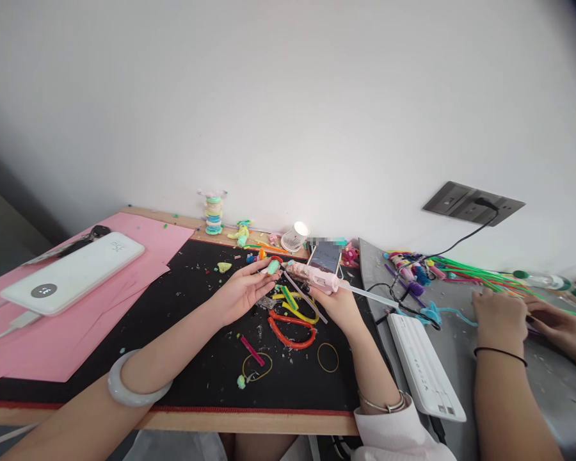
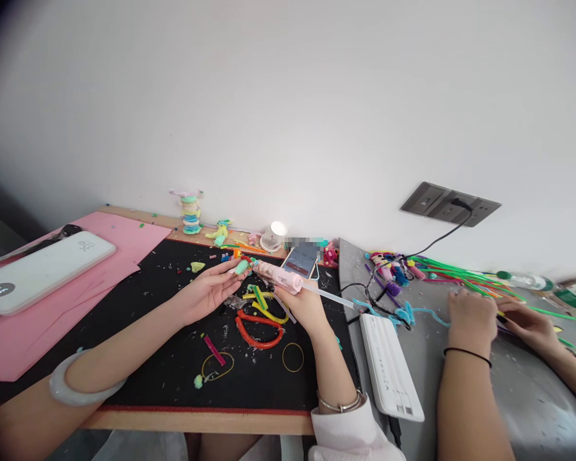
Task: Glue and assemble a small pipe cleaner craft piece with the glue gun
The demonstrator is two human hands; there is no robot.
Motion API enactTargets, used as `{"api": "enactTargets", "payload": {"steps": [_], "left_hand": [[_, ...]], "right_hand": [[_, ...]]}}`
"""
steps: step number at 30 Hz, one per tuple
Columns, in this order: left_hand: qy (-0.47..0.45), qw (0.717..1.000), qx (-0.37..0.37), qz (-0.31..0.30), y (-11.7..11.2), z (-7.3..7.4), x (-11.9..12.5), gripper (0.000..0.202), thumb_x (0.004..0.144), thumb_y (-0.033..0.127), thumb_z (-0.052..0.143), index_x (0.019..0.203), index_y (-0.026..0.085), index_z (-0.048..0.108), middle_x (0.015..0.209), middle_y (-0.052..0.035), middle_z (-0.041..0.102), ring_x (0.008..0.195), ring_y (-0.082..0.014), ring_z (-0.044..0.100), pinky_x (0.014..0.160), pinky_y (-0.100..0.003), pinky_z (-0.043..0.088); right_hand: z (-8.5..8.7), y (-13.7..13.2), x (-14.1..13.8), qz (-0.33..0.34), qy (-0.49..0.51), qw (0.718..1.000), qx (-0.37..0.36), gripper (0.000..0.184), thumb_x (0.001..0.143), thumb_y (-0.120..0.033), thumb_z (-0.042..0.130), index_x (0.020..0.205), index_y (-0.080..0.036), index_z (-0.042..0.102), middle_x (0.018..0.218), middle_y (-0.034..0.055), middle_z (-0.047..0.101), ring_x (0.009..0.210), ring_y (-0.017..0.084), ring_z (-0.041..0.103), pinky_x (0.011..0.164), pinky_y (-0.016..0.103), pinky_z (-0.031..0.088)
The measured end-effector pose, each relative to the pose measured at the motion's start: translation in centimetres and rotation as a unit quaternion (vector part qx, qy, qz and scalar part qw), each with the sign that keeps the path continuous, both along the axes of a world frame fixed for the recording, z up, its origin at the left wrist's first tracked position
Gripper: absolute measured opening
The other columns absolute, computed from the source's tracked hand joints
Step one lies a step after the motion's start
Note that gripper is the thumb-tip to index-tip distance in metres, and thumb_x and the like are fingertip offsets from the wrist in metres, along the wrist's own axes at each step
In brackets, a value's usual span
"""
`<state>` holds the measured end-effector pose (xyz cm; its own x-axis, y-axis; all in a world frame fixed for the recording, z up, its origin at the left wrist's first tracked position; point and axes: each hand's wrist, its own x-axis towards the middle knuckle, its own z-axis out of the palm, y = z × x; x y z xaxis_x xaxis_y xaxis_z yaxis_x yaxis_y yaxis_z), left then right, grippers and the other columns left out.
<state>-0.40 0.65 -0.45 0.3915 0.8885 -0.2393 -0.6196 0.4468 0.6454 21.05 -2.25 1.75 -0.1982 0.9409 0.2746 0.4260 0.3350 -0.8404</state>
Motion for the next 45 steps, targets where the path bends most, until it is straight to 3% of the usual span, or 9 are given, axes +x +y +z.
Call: {"api": "enactTargets", "payload": {"steps": [14, 25, 33, 42, 45], "left_hand": [[-0.018, 1.0, -0.003, -0.004, 0.1, -0.1, 0.0, 0.044, 0.081, 0.002, 0.05, 0.121, 0.021, 0.053, 0.101, -0.0063, 0.066, 0.093, -0.0143, 0.064, 0.078, -0.019, 0.054], [-0.04, 0.999, -0.014, -0.001, 0.1, 0.0, -0.1, 0.039, 0.08, -0.001, 0.048, 0.115, 0.016, 0.057, 0.097, -0.0066, 0.066, 0.087, -0.0119, 0.065, 0.075, -0.017, 0.055], [-0.063, 0.998, -0.028, -0.013, 0.1, 0.2, -0.2, 0.037, 0.081, -0.001, 0.046, 0.113, 0.014, 0.057, 0.089, -0.0052, 0.067, 0.08, -0.0105, 0.066, 0.071, -0.016, 0.055], [-0.057, 0.998, -0.013, -0.022, 0.0, 0.4, -0.2, 0.029, 0.08, -0.001, 0.047, 0.104, 0.013, 0.057, 0.085, -0.0046, 0.066, 0.078, -0.0104, 0.067, 0.068, -0.015, 0.055], [-0.02, 1.0, 0.007, -0.008, -0.1, 0.5, -0.1, 0.027, 0.08, 0.001, 0.049, 0.102, 0.015, 0.055, 0.087, -0.0046, 0.066, 0.08, -0.0112, 0.066, 0.07, -0.017, 0.055]], "right_hand": [[0.0, 0.0, 0.0, -0.006, -0.01, 1.0, 0.0, 0.033, 0.079, -0.022, 0.055, 0.111, -0.019, 0.062, 0.106, 0.0056, 0.065, 0.099, 0.024, 0.059, 0.09, 0.038, 0.045], [-0.2, 0.0, 0.1, -0.001, 0.003, 1.0, -0.001, 0.034, 0.079, -0.022, 0.055, 0.112, -0.02, 0.061, 0.112, 0.0049, 0.063, 0.104, 0.024, 0.057, 0.094, 0.039, 0.042], [-0.1, 0.0, 0.1, -0.013, -0.023, 1.0, 0.004, 0.032, 0.078, -0.021, 0.055, 0.109, -0.018, 0.063, 0.106, 0.0064, 0.065, 0.098, 0.024, 0.06, 0.087, 0.036, 0.046], [-0.9, 0.4, 0.6, -0.064, -0.066, 0.996, 0.019, 0.025, 0.075, -0.026, 0.059, 0.097, -0.014, 0.066, 0.092, 0.0072, 0.068, 0.081, 0.021, 0.062, 0.073, 0.031, 0.048], [-1.1, 0.6, 1.2, -0.111, -0.078, 0.99, 0.042, 0.024, 0.075, -0.03, 0.059, 0.093, -0.015, 0.066, 0.085, 0.0058, 0.068, 0.074, 0.02, 0.061, 0.067, 0.028, 0.046]]}}
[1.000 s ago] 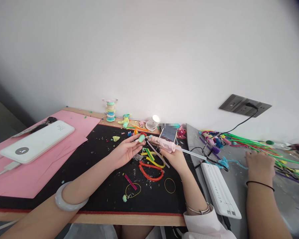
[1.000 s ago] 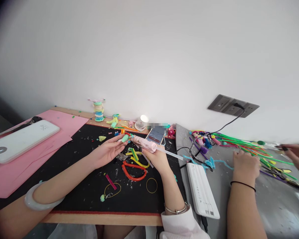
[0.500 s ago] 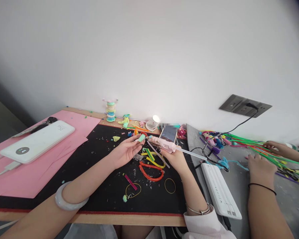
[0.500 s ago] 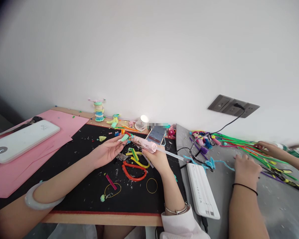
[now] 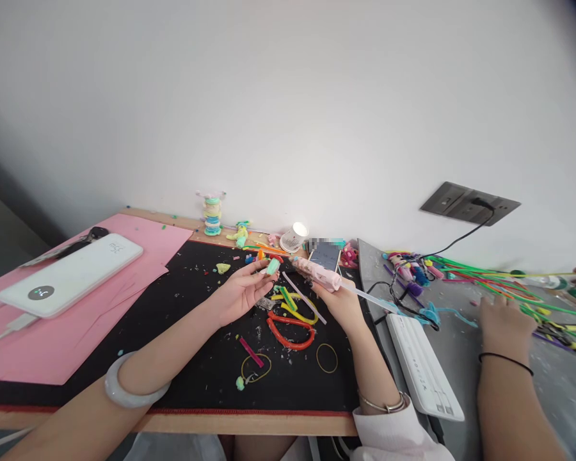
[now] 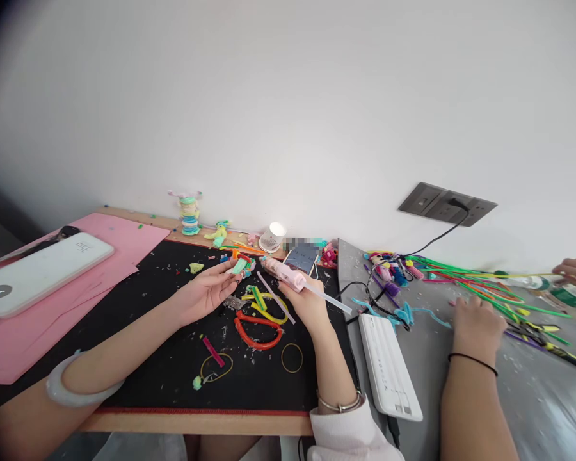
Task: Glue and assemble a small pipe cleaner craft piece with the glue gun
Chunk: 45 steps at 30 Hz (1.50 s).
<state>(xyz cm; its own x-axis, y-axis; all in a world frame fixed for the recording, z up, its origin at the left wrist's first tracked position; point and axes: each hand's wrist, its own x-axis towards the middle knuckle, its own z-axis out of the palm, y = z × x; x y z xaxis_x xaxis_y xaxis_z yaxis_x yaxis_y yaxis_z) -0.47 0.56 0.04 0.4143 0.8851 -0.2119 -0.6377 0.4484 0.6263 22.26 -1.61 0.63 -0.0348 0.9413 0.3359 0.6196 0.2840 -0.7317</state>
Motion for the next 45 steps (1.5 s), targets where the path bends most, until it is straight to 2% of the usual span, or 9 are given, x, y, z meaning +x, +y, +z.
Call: {"api": "enactTargets", "payload": {"steps": [4, 10, 20, 27, 34, 37, 40, 43, 45], "left_hand": [[0.08, 0.994, 0.066, 0.029, -0.3, 0.2, 0.2, 0.021, 0.079, 0.009, 0.056, 0.097, 0.018, 0.05, 0.088, -0.0043, 0.067, 0.083, -0.0132, 0.066, 0.075, -0.022, 0.053], [0.142, 0.977, 0.148, 0.063, -0.6, 0.2, 0.5, 0.024, 0.076, 0.022, 0.063, 0.092, 0.021, 0.044, 0.09, -0.001, 0.065, 0.087, -0.0152, 0.066, 0.081, -0.028, 0.049], [0.187, 0.964, 0.152, 0.111, -0.5, 0.3, 0.6, 0.03, 0.071, 0.026, 0.067, 0.09, 0.019, 0.044, 0.087, -0.0003, 0.065, 0.087, -0.0176, 0.066, 0.085, -0.034, 0.047], [0.212, 0.958, 0.146, 0.124, -0.6, 0.7, 0.7, 0.032, 0.068, 0.027, 0.069, 0.087, 0.018, 0.046, 0.085, -0.0006, 0.066, 0.086, -0.0181, 0.066, 0.084, -0.034, 0.048], [0.223, 0.951, 0.151, 0.149, -0.1, -0.3, 0.4, 0.037, 0.065, 0.028, 0.072, 0.091, 0.019, 0.047, 0.086, -0.0022, 0.066, 0.087, -0.0184, 0.065, 0.082, -0.034, 0.05], [0.224, 0.95, 0.149, 0.157, 0.0, -0.6, 0.2, 0.039, 0.063, 0.028, 0.073, 0.092, 0.018, 0.048, 0.086, -0.0024, 0.065, 0.087, -0.0176, 0.065, 0.083, -0.035, 0.05], [0.224, 0.951, 0.145, 0.157, 0.1, -0.7, 0.2, 0.041, 0.062, 0.027, 0.074, 0.092, 0.018, 0.049, 0.086, -0.0017, 0.064, 0.087, -0.0168, 0.063, 0.082, -0.034, 0.05], [0.228, 0.95, 0.147, 0.156, 0.0, -0.6, 0.2, 0.042, 0.061, 0.027, 0.075, 0.093, 0.018, 0.049, 0.086, -0.0015, 0.062, 0.086, -0.0166, 0.063, 0.082, -0.035, 0.051], [0.234, 0.948, 0.148, 0.155, 0.0, -0.6, 0.3, 0.043, 0.06, 0.028, 0.075, 0.094, 0.018, 0.049, 0.086, -0.0013, 0.061, 0.086, -0.0165, 0.062, 0.081, -0.035, 0.051]], "right_hand": [[0.4, 0.0, 1.1, -0.142, -0.053, 0.988, 0.03, 0.023, 0.075, -0.037, 0.058, 0.085, -0.018, 0.066, 0.075, 0.0032, 0.067, 0.067, 0.018, 0.059, 0.06, 0.025, 0.041], [1.5, -0.6, 3.2, -0.352, -0.146, 0.924, 0.026, 0.036, 0.079, -0.046, 0.048, 0.101, -0.023, 0.062, 0.081, 0.0056, 0.067, 0.071, 0.02, 0.058, 0.058, 0.026, 0.034], [1.1, -0.2, 6.0, -0.504, -0.248, 0.821, -0.095, 0.043, 0.079, -0.029, 0.049, 0.12, -0.017, 0.046, 0.107, 0.015, 0.061, 0.102, 0.033, 0.048, 0.082, 0.042, 0.031], [-1.1, 0.7, 6.4, -0.492, -0.288, 0.815, -0.108, 0.046, 0.072, -0.016, 0.051, 0.117, -0.014, 0.049, 0.111, 0.0175, 0.055, 0.108, 0.034, 0.044, 0.09, 0.044, 0.026], [-0.5, 0.8, 6.3, -0.455, -0.203, 0.861, 0.103, 0.038, 0.07, -0.016, 0.048, 0.108, -0.011, 0.053, 0.108, 0.017, 0.055, 0.102, 0.03, 0.048, 0.086, 0.043, 0.032], [0.1, 0.8, 5.0, -0.347, -0.127, 0.915, 0.163, 0.027, 0.077, -0.02, 0.043, 0.101, -0.013, 0.055, 0.09, 0.0103, 0.059, 0.081, 0.021, 0.054, 0.075, 0.034, 0.04], [0.3, 0.5, 2.7, -0.152, -0.113, 0.976, 0.103, 0.02, 0.082, -0.025, 0.045, 0.092, -0.016, 0.059, 0.078, 0.0045, 0.061, 0.068, 0.016, 0.053, 0.066, 0.028, 0.041], [0.3, 0.2, 0.3, -0.009, -0.159, 0.986, 0.05, 0.015, 0.08, -0.024, 0.051, 0.086, -0.018, 0.063, 0.077, 0.0035, 0.062, 0.071, 0.016, 0.053, 0.068, 0.028, 0.04], [0.2, 0.0, -0.6, 0.03, -0.21, 0.977, 0.033, 0.013, 0.076, -0.023, 0.056, 0.086, -0.019, 0.064, 0.074, 0.0028, 0.061, 0.074, 0.018, 0.052, 0.07, 0.029, 0.039]]}}
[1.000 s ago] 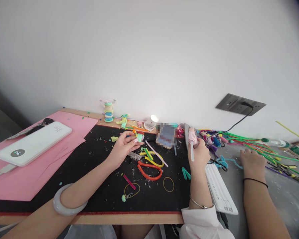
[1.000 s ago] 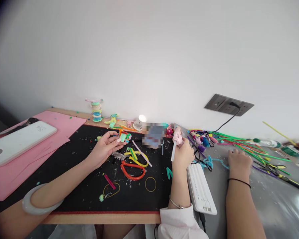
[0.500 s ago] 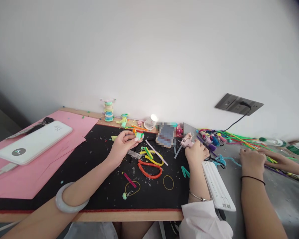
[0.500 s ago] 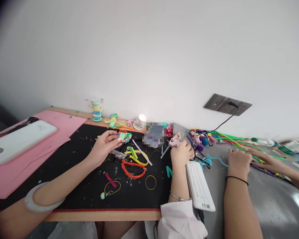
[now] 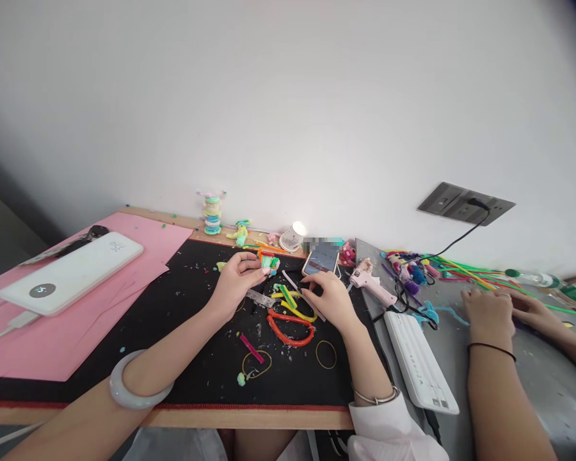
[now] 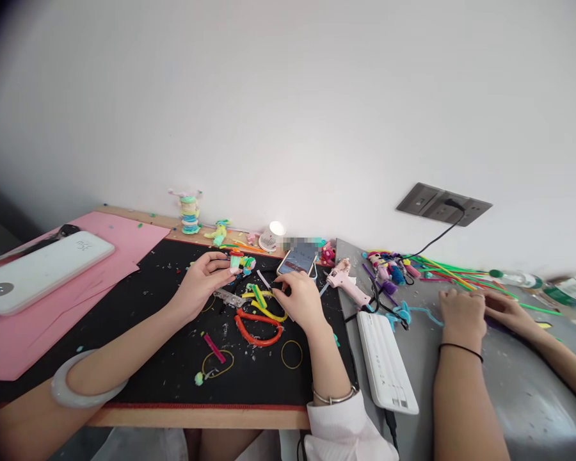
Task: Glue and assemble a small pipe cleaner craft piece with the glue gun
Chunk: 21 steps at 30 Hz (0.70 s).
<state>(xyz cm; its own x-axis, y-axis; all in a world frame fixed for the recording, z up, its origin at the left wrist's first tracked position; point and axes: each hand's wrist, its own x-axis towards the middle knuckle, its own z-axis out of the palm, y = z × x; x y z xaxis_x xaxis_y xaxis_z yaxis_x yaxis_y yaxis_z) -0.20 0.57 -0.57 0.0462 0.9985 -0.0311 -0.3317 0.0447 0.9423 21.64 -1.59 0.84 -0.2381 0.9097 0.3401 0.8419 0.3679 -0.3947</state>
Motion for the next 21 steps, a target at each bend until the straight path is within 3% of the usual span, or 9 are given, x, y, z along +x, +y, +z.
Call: {"api": "enactTargets", "payload": {"steps": [5, 10, 16, 21], "left_hand": [[0.013, 1.0, -0.006, -0.007, -0.07, 0.1, 0.16, 0.042, 0.061, 0.027, 0.075, 0.094, 0.018, 0.049, 0.086, -0.0006, 0.06, 0.085, -0.0153, 0.061, 0.081, -0.034, 0.051], [0.017, 1.0, -0.005, -0.013, -0.03, 0.03, 0.11, 0.042, 0.062, 0.027, 0.074, 0.094, 0.018, 0.049, 0.088, -0.0009, 0.06, 0.085, -0.0146, 0.061, 0.08, -0.032, 0.051], [0.016, 1.0, -0.004, -0.011, 0.0, -0.06, 0.06, 0.042, 0.061, 0.027, 0.074, 0.094, 0.018, 0.049, 0.087, -0.0007, 0.06, 0.085, -0.0152, 0.061, 0.081, -0.033, 0.051], [0.01, 1.0, -0.011, -0.025, -0.16, 0.21, 0.17, 0.043, 0.064, 0.026, 0.073, 0.1, 0.018, 0.051, 0.094, -0.0034, 0.06, 0.088, -0.0164, 0.062, 0.08, -0.032, 0.052]], "right_hand": [[-0.02, -0.21, -0.48, 0.012, -0.063, 0.998, -0.014, 0.015, 0.075, -0.022, 0.061, 0.089, -0.02, 0.067, 0.075, 0.003, 0.065, 0.075, 0.019, 0.048, 0.072, 0.032, 0.036], [-0.07, -0.19, -0.35, 0.021, -0.052, 0.998, -0.018, 0.017, 0.077, -0.015, 0.058, 0.09, -0.021, 0.068, 0.081, 0.0039, 0.067, 0.081, 0.02, 0.049, 0.074, 0.032, 0.037], [0.53, -0.53, -0.38, 0.044, 0.081, 0.996, 0.009, 0.027, 0.083, -0.011, 0.044, 0.099, -0.019, 0.064, 0.09, 0.0062, 0.063, 0.087, 0.019, 0.053, 0.079, 0.032, 0.041], [0.74, -0.86, -0.66, 0.064, 0.205, 0.976, -0.036, 0.032, 0.084, -0.012, 0.035, 0.103, -0.018, 0.06, 0.096, 0.0077, 0.059, 0.075, 0.015, 0.055, 0.07, 0.028, 0.044]]}}
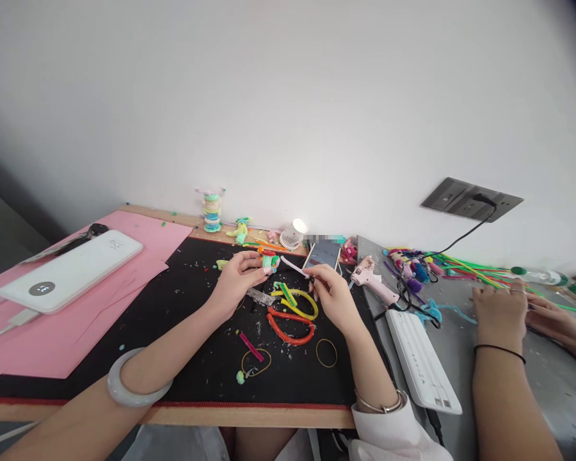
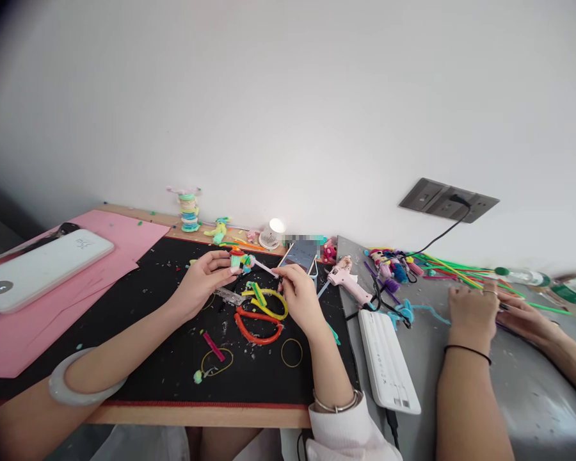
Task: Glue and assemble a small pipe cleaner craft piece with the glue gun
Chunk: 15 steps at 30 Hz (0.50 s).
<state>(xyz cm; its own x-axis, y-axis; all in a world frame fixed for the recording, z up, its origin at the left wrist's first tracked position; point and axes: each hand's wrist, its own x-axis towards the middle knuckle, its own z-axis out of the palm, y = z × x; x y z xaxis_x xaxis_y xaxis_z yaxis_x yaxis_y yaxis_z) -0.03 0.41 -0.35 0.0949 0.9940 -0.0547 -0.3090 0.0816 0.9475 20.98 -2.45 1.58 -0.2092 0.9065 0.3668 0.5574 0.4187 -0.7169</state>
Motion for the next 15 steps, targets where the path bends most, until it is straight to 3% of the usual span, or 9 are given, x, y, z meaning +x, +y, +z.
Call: {"api": "enactTargets", "payload": {"steps": [5, 9, 15], "left_hand": [[-0.015, 0.999, -0.008, -0.045, -0.13, -0.08, 0.1, 0.042, 0.065, 0.024, 0.072, 0.104, 0.018, 0.055, 0.098, -0.0051, 0.061, 0.083, -0.0149, 0.064, 0.08, -0.032, 0.052], [-0.015, 0.997, -0.017, -0.068, -0.23, -0.23, 0.16, 0.044, 0.064, 0.023, 0.073, 0.104, 0.018, 0.057, 0.094, -0.0039, 0.061, 0.079, -0.0145, 0.064, 0.078, -0.032, 0.052], [0.023, 0.994, -0.003, -0.103, -0.59, 0.25, 0.38, 0.046, 0.062, 0.026, 0.074, 0.104, 0.019, 0.056, 0.089, -0.0034, 0.063, 0.078, -0.0151, 0.063, 0.074, -0.03, 0.052]], "right_hand": [[0.09, -0.09, -0.29, -0.024, 0.051, 0.998, -0.034, 0.022, 0.084, -0.024, 0.044, 0.093, -0.016, 0.063, 0.081, 0.0044, 0.062, 0.071, 0.015, 0.053, 0.065, 0.026, 0.041], [0.32, -0.26, -0.41, -0.015, 0.071, 0.995, -0.068, 0.027, 0.085, -0.033, 0.046, 0.086, -0.015, 0.066, 0.058, -0.0005, 0.049, 0.054, 0.011, 0.042, 0.051, 0.022, 0.032], [-0.01, -0.42, -0.67, 0.038, 0.072, 0.989, -0.123, 0.033, 0.086, -0.039, 0.044, 0.089, -0.014, 0.066, 0.057, -0.0021, 0.04, 0.05, 0.009, 0.031, 0.045, 0.021, 0.022]]}}
